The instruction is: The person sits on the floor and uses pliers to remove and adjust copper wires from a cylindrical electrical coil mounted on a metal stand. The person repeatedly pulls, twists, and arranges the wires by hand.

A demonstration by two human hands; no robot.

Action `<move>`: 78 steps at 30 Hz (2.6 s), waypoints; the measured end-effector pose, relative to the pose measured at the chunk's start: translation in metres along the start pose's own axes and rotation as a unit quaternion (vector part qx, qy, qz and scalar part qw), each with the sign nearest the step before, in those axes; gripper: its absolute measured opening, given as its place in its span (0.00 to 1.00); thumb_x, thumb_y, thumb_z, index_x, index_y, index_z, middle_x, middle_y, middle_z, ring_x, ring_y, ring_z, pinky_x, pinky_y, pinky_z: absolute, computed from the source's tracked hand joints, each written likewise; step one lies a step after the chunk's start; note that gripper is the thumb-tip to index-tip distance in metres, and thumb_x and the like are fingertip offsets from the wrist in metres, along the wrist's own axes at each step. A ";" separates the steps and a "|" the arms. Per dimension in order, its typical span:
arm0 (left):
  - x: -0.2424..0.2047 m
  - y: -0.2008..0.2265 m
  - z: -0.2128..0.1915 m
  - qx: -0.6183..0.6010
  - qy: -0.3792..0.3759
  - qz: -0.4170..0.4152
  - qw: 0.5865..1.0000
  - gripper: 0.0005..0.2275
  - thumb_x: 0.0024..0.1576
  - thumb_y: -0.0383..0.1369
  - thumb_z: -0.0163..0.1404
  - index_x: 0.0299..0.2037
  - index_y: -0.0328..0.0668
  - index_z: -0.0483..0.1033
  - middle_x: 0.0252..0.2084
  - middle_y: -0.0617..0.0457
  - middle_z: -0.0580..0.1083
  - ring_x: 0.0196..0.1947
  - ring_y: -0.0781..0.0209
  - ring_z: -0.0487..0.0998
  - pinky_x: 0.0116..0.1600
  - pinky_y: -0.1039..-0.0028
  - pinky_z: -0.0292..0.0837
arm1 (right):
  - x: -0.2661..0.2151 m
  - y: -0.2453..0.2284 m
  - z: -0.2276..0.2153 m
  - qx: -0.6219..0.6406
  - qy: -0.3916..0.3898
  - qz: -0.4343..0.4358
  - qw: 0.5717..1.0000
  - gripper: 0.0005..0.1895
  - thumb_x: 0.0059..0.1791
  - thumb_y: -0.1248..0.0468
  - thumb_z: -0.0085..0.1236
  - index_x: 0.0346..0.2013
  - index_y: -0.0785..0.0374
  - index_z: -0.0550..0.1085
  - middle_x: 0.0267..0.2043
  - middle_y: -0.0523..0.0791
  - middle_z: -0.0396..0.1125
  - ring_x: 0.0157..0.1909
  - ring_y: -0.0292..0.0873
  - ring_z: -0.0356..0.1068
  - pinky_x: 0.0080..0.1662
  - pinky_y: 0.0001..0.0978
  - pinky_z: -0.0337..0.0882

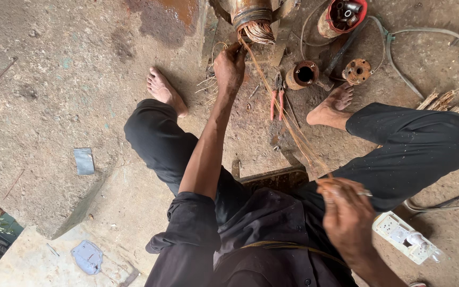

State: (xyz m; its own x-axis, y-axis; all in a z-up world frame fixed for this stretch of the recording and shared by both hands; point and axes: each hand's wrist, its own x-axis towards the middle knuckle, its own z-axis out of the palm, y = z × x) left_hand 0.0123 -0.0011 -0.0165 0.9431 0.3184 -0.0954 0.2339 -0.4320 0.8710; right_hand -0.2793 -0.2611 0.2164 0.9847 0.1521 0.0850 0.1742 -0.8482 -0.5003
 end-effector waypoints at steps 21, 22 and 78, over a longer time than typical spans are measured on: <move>-0.057 0.064 -0.109 -0.206 -0.422 -0.018 0.883 0.43 0.56 0.69 0.28 0.68 0.38 0.66 0.42 0.39 0.81 0.41 0.50 0.84 0.53 0.53 0.82 | 0.141 0.039 0.009 0.153 -0.148 -0.166 0.963 0.08 0.56 0.70 0.52 0.42 0.62 0.79 0.55 0.48 0.74 0.60 0.44 0.73 0.60 0.36 0.74; -0.064 0.068 -0.108 -0.201 -0.445 -0.030 0.872 0.43 0.56 0.69 0.28 0.69 0.40 0.64 0.45 0.37 0.80 0.46 0.47 0.83 0.56 0.50 0.80 | 0.152 0.035 0.028 0.164 -0.152 -0.200 0.954 0.09 0.58 0.71 0.50 0.40 0.60 0.79 0.54 0.46 0.75 0.61 0.44 0.73 0.63 0.36 0.74; -0.018 0.025 -0.018 -0.062 0.041 0.011 0.997 0.13 0.64 0.39 0.52 0.52 0.43 0.80 0.22 0.52 0.81 0.15 0.70 0.74 0.22 0.72 0.66 | 0.293 0.075 0.257 -0.025 0.104 -0.157 0.982 0.14 0.50 0.77 0.62 0.51 0.69 0.76 0.28 0.46 0.74 0.27 0.37 0.72 0.29 0.28 0.72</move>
State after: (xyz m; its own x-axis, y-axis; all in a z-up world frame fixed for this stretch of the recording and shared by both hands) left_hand -0.0031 -0.0022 0.0155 0.9239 0.3805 -0.0402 0.1776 -0.3334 0.9259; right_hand 0.0213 -0.1494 -0.0178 0.8616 0.3071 0.4041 0.4634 -0.8008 -0.3795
